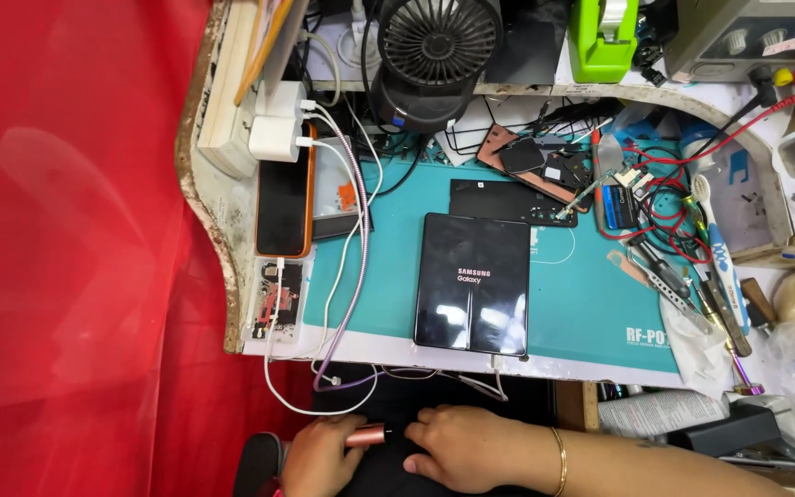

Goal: Testing a tablet's touchscreen and inspecting its internal motherboard and components on a repair bench.

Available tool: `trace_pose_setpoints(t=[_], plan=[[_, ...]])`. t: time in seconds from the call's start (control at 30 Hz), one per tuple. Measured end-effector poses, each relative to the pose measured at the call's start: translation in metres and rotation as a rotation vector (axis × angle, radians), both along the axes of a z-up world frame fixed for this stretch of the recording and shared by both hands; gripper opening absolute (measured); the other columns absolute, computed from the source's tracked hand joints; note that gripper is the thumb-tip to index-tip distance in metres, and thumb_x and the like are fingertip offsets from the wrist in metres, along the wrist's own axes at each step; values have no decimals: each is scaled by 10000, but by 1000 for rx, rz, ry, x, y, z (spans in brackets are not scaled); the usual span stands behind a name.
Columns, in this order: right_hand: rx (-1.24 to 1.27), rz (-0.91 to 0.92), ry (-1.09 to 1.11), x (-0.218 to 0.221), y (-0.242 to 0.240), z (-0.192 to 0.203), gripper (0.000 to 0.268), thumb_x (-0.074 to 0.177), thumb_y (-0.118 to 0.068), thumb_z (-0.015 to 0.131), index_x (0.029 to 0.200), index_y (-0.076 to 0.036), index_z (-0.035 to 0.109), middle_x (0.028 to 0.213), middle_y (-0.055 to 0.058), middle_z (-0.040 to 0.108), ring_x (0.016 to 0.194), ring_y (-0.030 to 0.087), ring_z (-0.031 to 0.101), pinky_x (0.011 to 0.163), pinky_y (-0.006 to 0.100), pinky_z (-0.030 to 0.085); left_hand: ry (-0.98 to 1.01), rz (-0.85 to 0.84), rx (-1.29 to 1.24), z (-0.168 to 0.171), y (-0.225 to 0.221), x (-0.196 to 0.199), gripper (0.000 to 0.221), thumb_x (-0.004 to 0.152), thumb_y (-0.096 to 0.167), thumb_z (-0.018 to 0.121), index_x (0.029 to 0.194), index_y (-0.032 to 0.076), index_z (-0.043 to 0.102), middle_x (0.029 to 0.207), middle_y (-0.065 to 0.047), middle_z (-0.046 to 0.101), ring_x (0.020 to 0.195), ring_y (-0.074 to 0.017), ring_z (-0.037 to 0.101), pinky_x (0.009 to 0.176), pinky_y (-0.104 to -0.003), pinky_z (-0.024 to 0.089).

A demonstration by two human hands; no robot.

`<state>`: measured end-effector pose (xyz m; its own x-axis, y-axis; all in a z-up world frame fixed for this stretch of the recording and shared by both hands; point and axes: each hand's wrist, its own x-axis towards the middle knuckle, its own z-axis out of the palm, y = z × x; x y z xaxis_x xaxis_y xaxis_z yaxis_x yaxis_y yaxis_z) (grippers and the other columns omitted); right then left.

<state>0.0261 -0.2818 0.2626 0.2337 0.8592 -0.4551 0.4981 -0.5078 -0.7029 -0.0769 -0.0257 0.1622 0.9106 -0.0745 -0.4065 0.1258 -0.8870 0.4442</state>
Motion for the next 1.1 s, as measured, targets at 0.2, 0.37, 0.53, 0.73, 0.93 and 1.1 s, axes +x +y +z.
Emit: trace_pose_setpoints(t=[0.2, 0.37, 0.53, 0.73, 0.93, 1.1], plan=[[133, -4, -24, -20, -3, -37, 500, 1085, -452, 465, 1340, -34, 566, 1134, 229, 598, 944, 435, 599, 817, 532, 503, -166, 183, 5, -58, -24, -7, 250, 682, 228, 731, 882, 198, 584, 824, -58, 646, 865, -348, 618, 711, -505, 501], [242, 3, 17, -9, -2, -40, 527, 1085, -491, 446, 1309, -43, 608, 1139, 190, 601, 954, 394, 587, 833, 497, 493, -360, 303, -25, -93, -24, -5, 272, 680, 288, 710, 913, 188, 613, 800, -36, 670, 818, -350, 614, 733, -495, 481], [70, 53, -31, 5, 2, -35, 457, 1099, -442, 443, 1260, -46, 605, 1125, 212, 605, 961, 445, 612, 773, 565, 510, -554, 323, -56, -118, -19, -6, 369, 661, 331, 762, 977, 176, 650, 845, -5, 701, 867, -317, 652, 757, -443, 523], [29, 72, 111, 23, 3, -6, 432, 1084, -396, 433, 1265, -34, 584, 1152, 234, 607, 1049, 424, 610, 929, 514, 464, -540, 330, -91, -124, -16, -16, 378, 706, 321, 754, 1054, 192, 680, 935, -15, 686, 937, -323, 639, 772, -439, 530], [-5, 109, 146, 21, 3, -10, 441, 1067, -387, 433, 1332, -59, 561, 1183, 213, 595, 1086, 397, 608, 925, 485, 479, -477, 333, -140, -91, -22, -14, 380, 687, 340, 687, 1038, 196, 703, 916, -8, 686, 881, -294, 630, 745, -414, 516], [-109, 102, 71, 21, 2, -5, 462, 1046, -369, 446, 1373, -63, 558, 1227, 234, 610, 1116, 449, 597, 988, 505, 453, -596, 315, -131, -104, -23, -18, 369, 720, 299, 694, 1061, 161, 702, 940, -40, 694, 870, -336, 643, 785, -427, 525]])
